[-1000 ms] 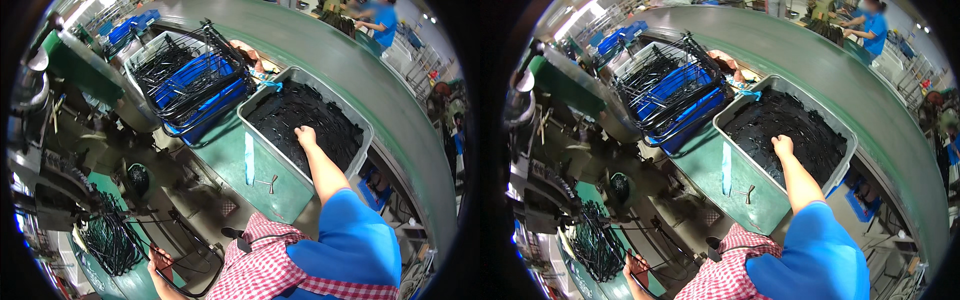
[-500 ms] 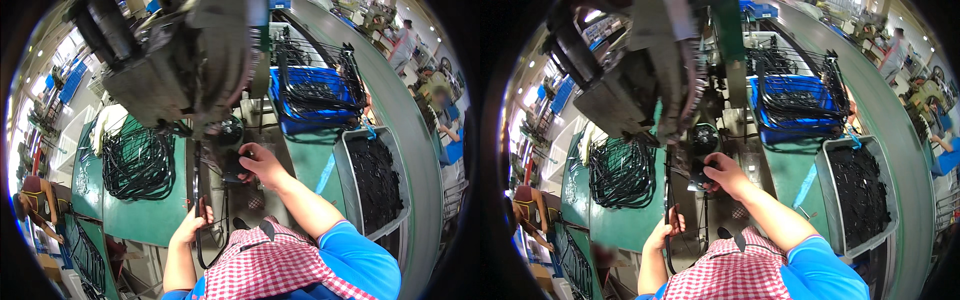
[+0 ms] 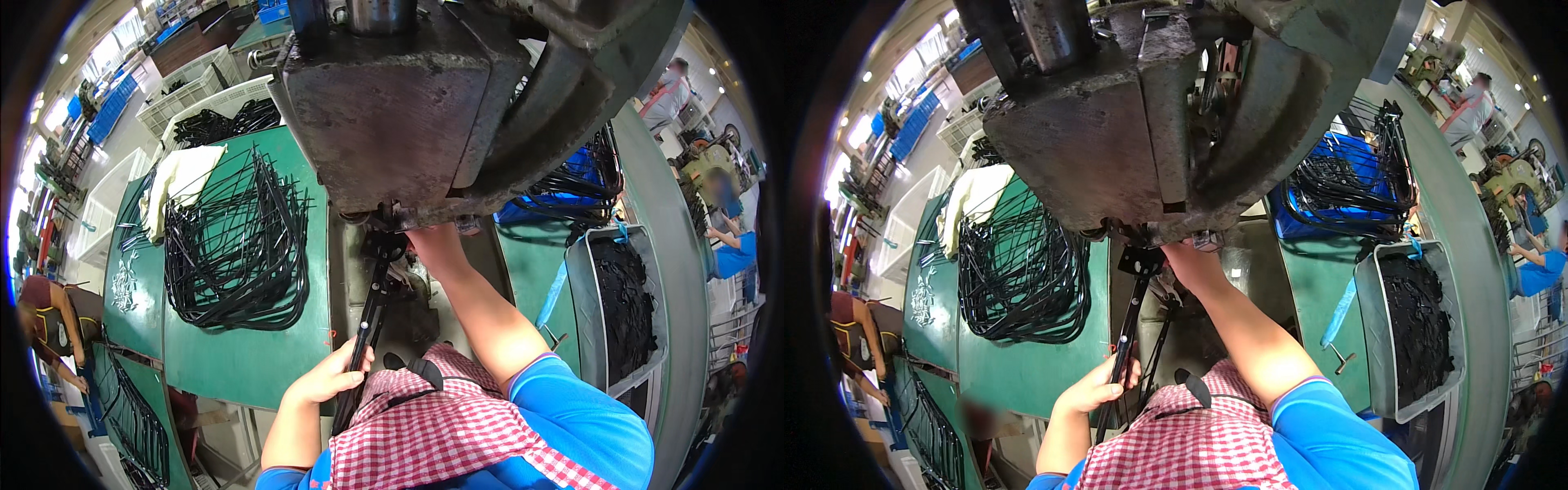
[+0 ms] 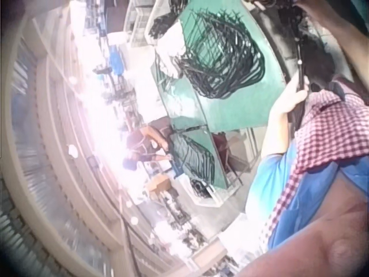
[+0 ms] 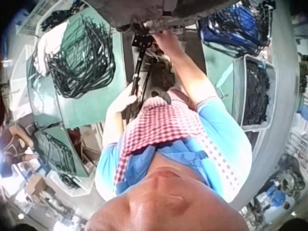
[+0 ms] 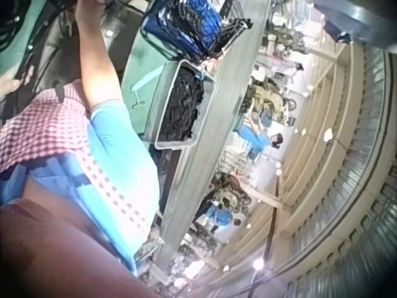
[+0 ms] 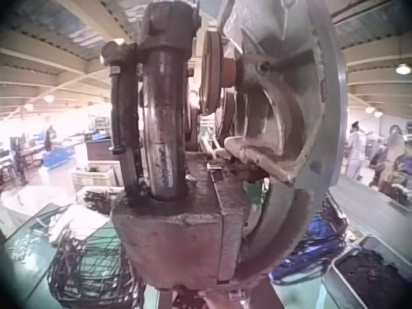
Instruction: The person repeatedly picks black cable assemblies and small black plastic parts from bins, inserts them into a press machine, operates the press, and places the finished assemblies into a blue bin. The process is repeated continuously throughout the clip.
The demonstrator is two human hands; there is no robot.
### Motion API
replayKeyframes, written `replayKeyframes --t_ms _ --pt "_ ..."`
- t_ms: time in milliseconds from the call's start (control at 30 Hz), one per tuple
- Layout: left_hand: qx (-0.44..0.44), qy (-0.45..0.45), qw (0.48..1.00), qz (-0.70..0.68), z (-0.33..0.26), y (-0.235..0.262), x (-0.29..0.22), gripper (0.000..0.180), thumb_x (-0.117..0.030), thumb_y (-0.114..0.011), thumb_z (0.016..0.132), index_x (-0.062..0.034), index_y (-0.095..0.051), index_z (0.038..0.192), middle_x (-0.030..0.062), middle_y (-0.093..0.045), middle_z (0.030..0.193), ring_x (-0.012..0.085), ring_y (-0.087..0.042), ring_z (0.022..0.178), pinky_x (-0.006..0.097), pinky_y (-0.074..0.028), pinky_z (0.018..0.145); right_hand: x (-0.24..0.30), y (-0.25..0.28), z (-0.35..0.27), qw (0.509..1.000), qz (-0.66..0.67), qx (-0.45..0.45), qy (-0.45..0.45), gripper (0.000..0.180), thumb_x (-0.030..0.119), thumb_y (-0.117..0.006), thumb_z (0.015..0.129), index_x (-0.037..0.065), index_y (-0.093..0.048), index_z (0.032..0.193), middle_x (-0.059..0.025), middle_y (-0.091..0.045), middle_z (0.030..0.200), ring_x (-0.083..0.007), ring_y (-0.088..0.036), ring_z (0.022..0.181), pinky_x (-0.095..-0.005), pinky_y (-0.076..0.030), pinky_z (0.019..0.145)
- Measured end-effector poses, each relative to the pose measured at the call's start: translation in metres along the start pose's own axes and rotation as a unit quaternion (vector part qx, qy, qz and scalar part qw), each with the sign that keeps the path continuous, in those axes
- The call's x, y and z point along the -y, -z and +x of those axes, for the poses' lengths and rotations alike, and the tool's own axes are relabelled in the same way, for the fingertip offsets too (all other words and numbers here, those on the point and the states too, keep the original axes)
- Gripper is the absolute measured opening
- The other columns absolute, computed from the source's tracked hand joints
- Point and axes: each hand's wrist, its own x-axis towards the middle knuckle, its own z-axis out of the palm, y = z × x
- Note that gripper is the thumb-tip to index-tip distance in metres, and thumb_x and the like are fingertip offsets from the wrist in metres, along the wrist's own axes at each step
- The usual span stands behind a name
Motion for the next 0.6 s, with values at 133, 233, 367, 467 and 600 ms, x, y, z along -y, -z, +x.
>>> replayKeyframes --t_ms 133,233,367,467,600 --pt "0.010 -0.003 1.000 -0.007 0.004 0.008 -0.003 0.067 -0.052 -0.068 0.074 -0.0038 -0.045 0.115 0.0024 -0.047 0.100 0.0128 -0.044 0.089 0.025 -0.038 0.080 -0.014 0.006 0.007 0.999 -0.041 0.013 -0.025 0.037 0.042 -0.060 0.087 0.006 -0.057 0.091 0.0012 -0.054 0.068 -0.0096 -0.050 0.058 -0.0265 -0.042 0.055" --pt "0.008 -0.015 1.000 -0.006 0.005 0.010 0.000 0.065 -0.052 -0.067 0.075 -0.0039 -0.045 0.114 0.0022 -0.047 0.099 0.0121 -0.044 0.089 0.025 -0.038 0.079 -0.032 0.007 0.009 0.995 -0.091 0.001 -0.036 0.043 0.045 -0.061 0.085 0.005 -0.057 0.098 -0.0004 -0.057 0.071 -0.0106 -0.053 0.060 -0.0267 -0.043 0.057" --pt "0.011 -0.015 1.000 0.005 0.003 0.013 0.003 0.072 -0.051 -0.066 0.076 -0.0030 -0.041 0.124 0.0017 -0.046 0.101 0.0123 -0.044 0.089 0.024 -0.038 0.079 -0.033 0.009 0.013 0.991 -0.131 -0.010 0.021 0.045 0.043 -0.062 0.085 0.002 -0.055 0.103 -0.0018 -0.058 0.071 -0.0107 -0.055 0.063 -0.0276 -0.045 0.058" --pt "0.005 -0.022 1.000 0.007 0.005 0.008 -0.001 0.079 -0.050 -0.066 0.077 -0.0031 -0.035 0.132 0.0011 -0.046 0.103 0.0120 -0.044 0.089 0.024 -0.038 0.078 -0.046 0.012 0.017 0.995 -0.094 -0.004 0.019 0.040 0.038 -0.061 0.086 0.002 -0.055 0.102 -0.0020 -0.059 0.071 -0.0111 -0.056 0.063 -0.0286 -0.045 0.057" --pt "-0.001 -0.022 1.000 0.015 0.004 0.002 -0.006 0.084 -0.051 -0.067 0.077 -0.0036 -0.031 0.136 0.0007 -0.045 0.105 0.0115 -0.045 0.089 0.024 -0.038 0.077 -0.050 0.020 0.022 0.993 -0.103 0.044 -0.034 0.030 0.030 -0.060 0.089 0.001 -0.057 0.098 -0.0026 -0.061 0.072 -0.0120 -0.056 0.058 -0.0287 -0.046 0.056"
